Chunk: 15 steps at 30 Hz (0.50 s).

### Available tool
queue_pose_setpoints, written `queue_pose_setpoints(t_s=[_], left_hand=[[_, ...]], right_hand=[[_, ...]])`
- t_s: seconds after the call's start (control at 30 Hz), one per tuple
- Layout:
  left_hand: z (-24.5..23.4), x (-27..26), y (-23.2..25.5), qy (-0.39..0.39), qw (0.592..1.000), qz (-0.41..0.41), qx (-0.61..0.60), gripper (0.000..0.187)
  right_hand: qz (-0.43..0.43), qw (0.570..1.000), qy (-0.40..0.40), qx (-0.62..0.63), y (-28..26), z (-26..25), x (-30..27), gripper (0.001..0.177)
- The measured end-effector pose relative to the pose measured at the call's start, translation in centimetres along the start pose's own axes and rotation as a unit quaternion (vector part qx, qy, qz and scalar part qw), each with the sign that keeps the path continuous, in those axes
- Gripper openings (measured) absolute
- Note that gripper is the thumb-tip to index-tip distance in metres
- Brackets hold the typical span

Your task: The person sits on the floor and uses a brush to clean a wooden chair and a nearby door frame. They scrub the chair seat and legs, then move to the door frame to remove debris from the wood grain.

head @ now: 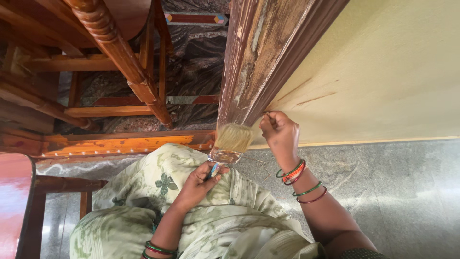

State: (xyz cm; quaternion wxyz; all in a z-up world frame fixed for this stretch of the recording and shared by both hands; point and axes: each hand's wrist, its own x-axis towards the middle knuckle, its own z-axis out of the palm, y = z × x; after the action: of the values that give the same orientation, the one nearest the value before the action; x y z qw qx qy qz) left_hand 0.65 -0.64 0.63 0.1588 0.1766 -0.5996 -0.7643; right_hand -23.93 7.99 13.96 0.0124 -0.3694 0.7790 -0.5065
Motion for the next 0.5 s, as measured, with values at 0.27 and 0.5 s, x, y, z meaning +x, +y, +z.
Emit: queue_pose_setpoints(t_s=[0.27, 0.5], left_hand=[[-0.2, 0.0, -0.4, 0.003, 1.000, 0.001, -0.016, 0.022], [-0.3, -0.1, -0.3, -0.003, 1.000, -0.003, -0.011, 0.023]], right_hand=[[0.000, 0.999, -0.012, 0.044, 1.1, 0.5, 0.4, 0.012], [-0.076, 0.997, 0.019, 0.027, 1.5, 0.8, 0.1, 0.009]])
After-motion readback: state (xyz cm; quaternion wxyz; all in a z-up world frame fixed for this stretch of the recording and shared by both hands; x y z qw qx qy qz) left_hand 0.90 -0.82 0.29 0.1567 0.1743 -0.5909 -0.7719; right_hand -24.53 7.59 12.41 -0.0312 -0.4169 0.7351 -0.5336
